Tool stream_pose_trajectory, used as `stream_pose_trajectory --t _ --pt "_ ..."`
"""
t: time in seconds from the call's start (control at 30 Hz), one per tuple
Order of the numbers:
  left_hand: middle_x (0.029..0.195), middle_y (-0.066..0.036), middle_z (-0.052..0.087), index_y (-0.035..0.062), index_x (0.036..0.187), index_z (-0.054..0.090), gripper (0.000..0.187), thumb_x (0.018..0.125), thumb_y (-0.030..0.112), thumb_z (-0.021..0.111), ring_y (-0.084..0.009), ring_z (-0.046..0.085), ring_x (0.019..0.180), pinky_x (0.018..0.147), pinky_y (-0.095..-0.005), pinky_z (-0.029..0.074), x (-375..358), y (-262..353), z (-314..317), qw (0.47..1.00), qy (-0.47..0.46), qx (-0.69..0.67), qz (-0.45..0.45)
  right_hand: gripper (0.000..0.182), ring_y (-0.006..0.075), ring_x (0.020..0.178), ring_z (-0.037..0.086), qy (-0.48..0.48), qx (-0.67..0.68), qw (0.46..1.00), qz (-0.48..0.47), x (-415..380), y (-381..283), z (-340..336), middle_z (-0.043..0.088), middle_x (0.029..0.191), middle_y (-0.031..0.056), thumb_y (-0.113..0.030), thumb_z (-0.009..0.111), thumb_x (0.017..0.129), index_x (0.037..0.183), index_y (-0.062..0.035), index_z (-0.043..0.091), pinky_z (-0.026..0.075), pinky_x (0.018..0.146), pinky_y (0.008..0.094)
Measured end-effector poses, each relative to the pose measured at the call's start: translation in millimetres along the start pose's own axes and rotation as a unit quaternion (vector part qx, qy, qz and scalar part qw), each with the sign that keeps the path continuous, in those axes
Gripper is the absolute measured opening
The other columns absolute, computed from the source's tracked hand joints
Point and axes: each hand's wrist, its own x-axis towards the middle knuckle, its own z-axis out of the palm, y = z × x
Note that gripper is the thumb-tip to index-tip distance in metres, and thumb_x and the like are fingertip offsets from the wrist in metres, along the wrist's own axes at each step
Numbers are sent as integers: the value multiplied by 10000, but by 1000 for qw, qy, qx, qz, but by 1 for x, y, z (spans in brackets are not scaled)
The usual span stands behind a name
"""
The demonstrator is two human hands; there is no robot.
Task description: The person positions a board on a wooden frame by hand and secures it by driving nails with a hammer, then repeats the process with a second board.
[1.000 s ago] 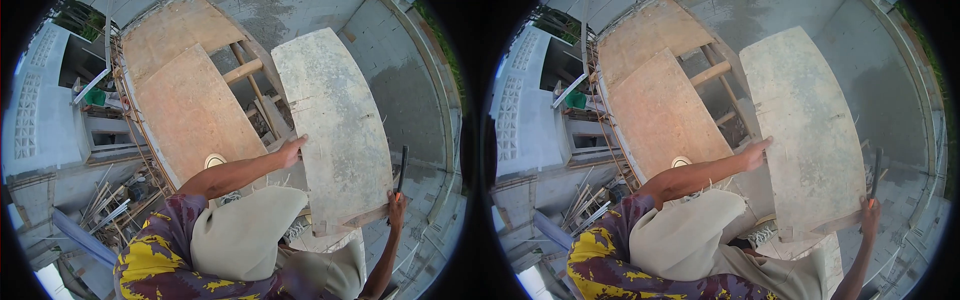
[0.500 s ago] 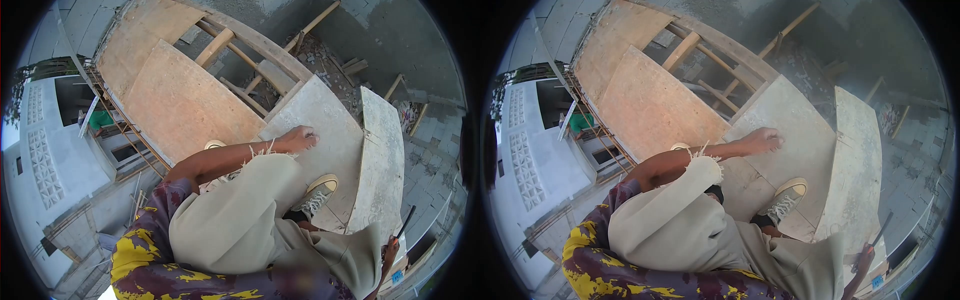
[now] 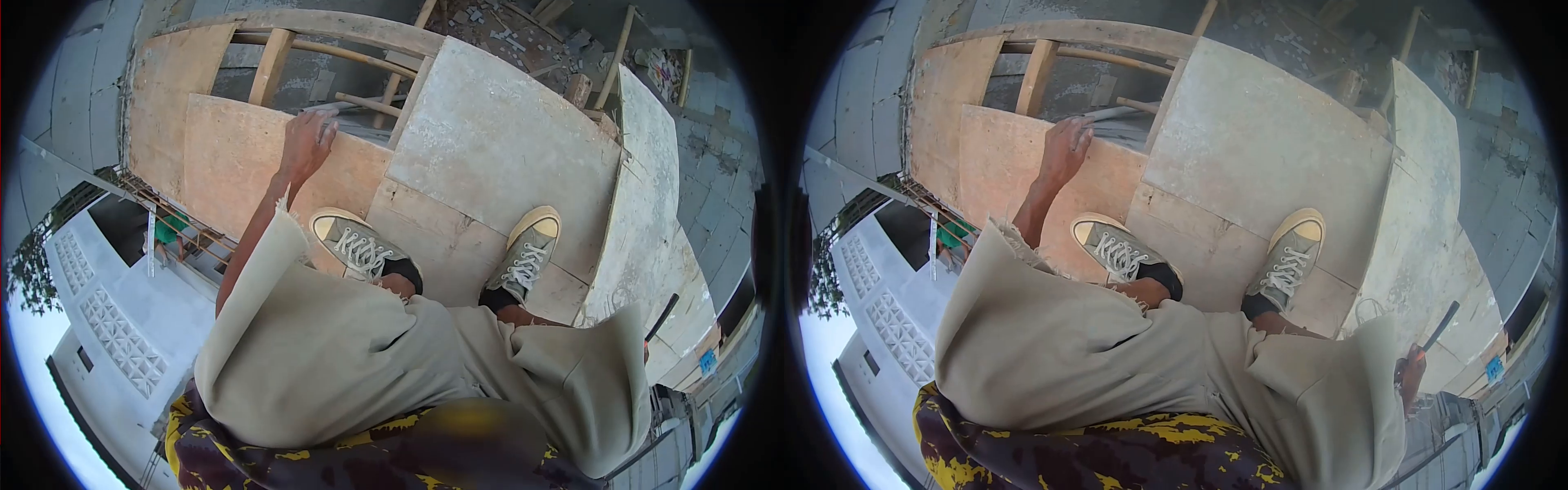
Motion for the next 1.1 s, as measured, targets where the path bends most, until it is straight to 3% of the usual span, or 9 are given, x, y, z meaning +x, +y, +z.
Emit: stream_pose_trajectory --t 0.1,0.17,0.2,0.27,0.37,0.57,1.0,1.1 --pt "1148 -162 646 80 1227 611 387 922 318 613 -352 560 1138 1016 -462 379 0 11 2 996 -66 40 49 391 123 455 419 4 4 1000 9 -8 -3 -1 489 613 36 -420 611 947 1068 -65 501 323 380 275" --pt "1208 -154 622 103 1254 602 519 862 440 660 -330 517 1211 1073 -485 301 2 19 6 969 -220 102 54 388 122 463 419 2 1 1000 7 -3 -12 -4 488 616 35 -418 609 947 1062 -62 505 324 388 275" --pt "1208 -154 622 103 1254 602 519 862 440 660 -330 517 1211 1073 -485 301 3 24 4 969 -221 100 51 387 122 466 420 0 1 1000 5 1 -17 -4 487 618 34 -417 609 948 1059 -61 507 325 393 274" --pt "1231 -150 610 90 1247 609 665 766 536 716 -328 491 1242 1086 -492 283 7 33 0 952 -265 152 33 385 121 474 420 -3 4 1000 -1 10 -25 0 486 622 33 -415 607 948 1054 -58 512 327 401 274" --pt "1238 -145 605 58 1223 617 736 705 564 747 -329 485 1242 1089 -498 277 9 37 -1 949 -273 158 6 382 120 485 421 -6 12 1000 -3 15 -28 6 484 627 30 -412 605 949 1045 -53 518 330 414 274" --pt "1218 -138 613 33 1196 625 740 693 560 755 -335 490 1226 1080 -485 280 10 39 -1 950 -278 144 -3 377 118 507 423 3 27 1000 -2 19 -37 13 479 639 26 -406 602 951 1028 -44 530 335 440 273" --pt "1272 -188 591 20 1239 588 742 741 549 737 -366 480 1251 1108 -509 260 17 46 2 934 -319 159 -14 372 113 556 428 -5 53 999 5 28 -46 35 470 663 17 -393 593 955 992 -24 558 346 495 270" --pt "1257 -197 597 13 1264 565 756 745 534 739 -366 502 1229 1097 -508 276 15 47 19 952 -296 73 33 372 112 567 429 -6 63 998 -7 40 -58 43 468 668 15 -390 591 956 983 -20 564 349 508 270"
